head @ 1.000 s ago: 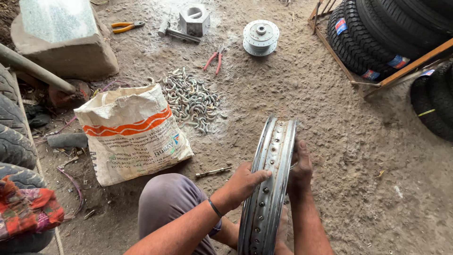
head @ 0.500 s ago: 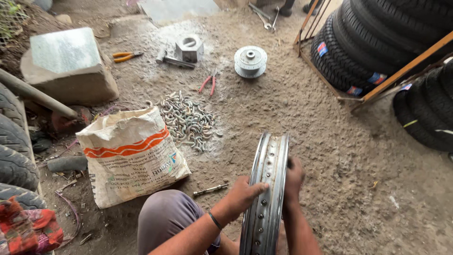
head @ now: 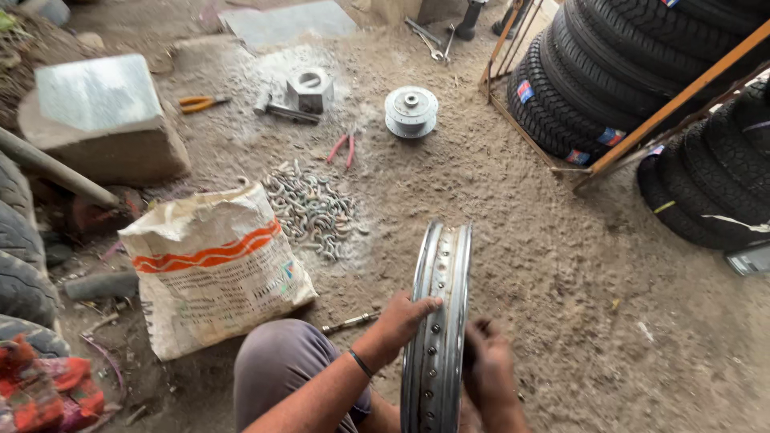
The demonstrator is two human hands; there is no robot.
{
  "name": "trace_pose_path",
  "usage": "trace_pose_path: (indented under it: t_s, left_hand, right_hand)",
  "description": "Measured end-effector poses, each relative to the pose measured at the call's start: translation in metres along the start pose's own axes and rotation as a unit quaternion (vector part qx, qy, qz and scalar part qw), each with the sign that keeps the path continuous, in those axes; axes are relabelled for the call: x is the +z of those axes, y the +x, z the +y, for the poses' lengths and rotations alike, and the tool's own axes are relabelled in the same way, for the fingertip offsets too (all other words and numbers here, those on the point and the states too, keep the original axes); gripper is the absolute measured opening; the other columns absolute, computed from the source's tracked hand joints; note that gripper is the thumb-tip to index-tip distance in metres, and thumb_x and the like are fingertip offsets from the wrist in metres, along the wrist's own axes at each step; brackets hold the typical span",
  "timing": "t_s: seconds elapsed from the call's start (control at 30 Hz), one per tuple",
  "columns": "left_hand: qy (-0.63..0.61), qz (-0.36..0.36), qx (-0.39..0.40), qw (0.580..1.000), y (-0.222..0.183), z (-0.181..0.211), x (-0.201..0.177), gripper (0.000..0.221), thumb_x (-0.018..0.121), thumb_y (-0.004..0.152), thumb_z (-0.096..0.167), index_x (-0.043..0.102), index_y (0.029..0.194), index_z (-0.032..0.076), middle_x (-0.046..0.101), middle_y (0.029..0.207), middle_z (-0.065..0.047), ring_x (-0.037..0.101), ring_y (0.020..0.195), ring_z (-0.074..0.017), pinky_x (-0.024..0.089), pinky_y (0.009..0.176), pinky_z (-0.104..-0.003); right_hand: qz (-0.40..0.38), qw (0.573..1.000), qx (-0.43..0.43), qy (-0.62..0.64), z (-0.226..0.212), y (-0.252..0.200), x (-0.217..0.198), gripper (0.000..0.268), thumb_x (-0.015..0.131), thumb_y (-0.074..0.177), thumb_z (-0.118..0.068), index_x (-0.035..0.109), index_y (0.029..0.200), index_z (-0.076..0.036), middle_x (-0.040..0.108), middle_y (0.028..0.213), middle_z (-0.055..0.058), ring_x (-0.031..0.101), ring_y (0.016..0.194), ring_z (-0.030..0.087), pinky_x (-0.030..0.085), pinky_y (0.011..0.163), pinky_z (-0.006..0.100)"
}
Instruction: The person sits on the ground and repeatedly taps the rim of a bicycle wheel with a small metal tool. They rotate the wheel to access different sections of the rim while working.
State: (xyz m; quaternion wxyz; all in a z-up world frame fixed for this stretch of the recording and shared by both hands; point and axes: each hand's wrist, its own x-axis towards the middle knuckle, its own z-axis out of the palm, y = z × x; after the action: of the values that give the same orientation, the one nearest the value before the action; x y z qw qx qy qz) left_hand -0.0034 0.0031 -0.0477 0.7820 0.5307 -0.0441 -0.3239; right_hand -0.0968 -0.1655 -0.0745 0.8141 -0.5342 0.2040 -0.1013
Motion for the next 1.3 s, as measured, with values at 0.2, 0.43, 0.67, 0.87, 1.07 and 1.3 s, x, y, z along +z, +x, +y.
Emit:
trace_pose_path:
  t_s: [0.2,0.43,0.67,0.87,1.07,1.3]
  left_hand:
    - [-0.04,-0.01,-0.055,0.998,-0.004,0.006,-0.003,0.035,0.068,0.092,0.029,0.071,0.102,-0.004,0.072,0.082,-0.007,0.067,0.067,-0.0144,0.055,0.061,-0.03]
    - [0.013,-0.001,-0.005,1.0,-0.003,0.011,0.003,0.033,0.067,0.094,0.03,0.073,0.1,-0.002,0.071,0.082,-0.004,0.063,0.069,-0.0123,0.053,0.062,-0.029]
    - [0.009,0.0,-0.028,1.0,0.002,0.021,0.02,0.031,0.065,0.095,0.032,0.073,0.103,0.003,0.073,0.087,-0.004,0.067,0.074,-0.0106,0.055,0.066,-0.027]
    - [0.013,-0.033,-0.008,0.999,0.001,0.014,0.015,0.033,0.067,0.098,0.032,0.072,0.105,-0.001,0.073,0.089,-0.005,0.066,0.075,-0.0115,0.054,0.065,-0.028]
    - [-0.003,-0.035,-0.027,0.999,-0.006,0.01,0.007,0.036,0.062,0.099,0.034,0.073,0.105,0.0,0.073,0.086,-0.004,0.067,0.072,-0.0106,0.054,0.064,-0.027]
    - [-0.011,-0.013,-0.018,1.0,-0.011,0.008,-0.001,0.034,0.065,0.1,0.03,0.071,0.101,-0.003,0.071,0.083,-0.005,0.065,0.068,-0.0121,0.052,0.061,-0.029]
  right_hand:
    - [0.041,0.999,0.002,0.008,-0.007,-0.033,0.024,0.021,0.062,0.094,-0.005,0.066,0.112,0.006,0.074,0.093,0.011,0.069,0.073,0.014,0.056,0.063,0.027]
    - [0.078,0.982,-0.09,-0.144,-0.035,-0.011,0.041,0.024,0.058,0.105,-0.015,0.072,0.1,0.004,0.069,0.082,0.008,0.06,0.068,0.01,0.05,0.06,0.023]
    - [0.175,0.952,-0.164,-0.193,0.014,0.127,0.004,0.041,0.056,0.106,-0.034,0.064,0.083,-0.002,0.063,0.072,0.008,0.056,0.058,0.013,0.047,0.051,0.03]
    - [0.122,0.933,-0.128,-0.313,0.03,0.129,-0.014,0.025,0.065,0.097,-0.028,0.07,0.095,-0.003,0.069,0.078,0.007,0.063,0.067,0.016,0.052,0.059,0.032]
    - [0.081,0.956,-0.172,-0.223,-0.012,0.046,0.03,0.023,0.069,0.092,-0.013,0.068,0.111,0.0,0.074,0.1,0.008,0.071,0.087,0.015,0.06,0.075,0.027]
    - [0.08,0.996,-0.034,-0.029,-0.012,-0.026,0.035,0.016,0.064,0.099,-0.011,0.068,0.107,0.002,0.072,0.095,0.01,0.067,0.077,0.015,0.056,0.066,0.028]
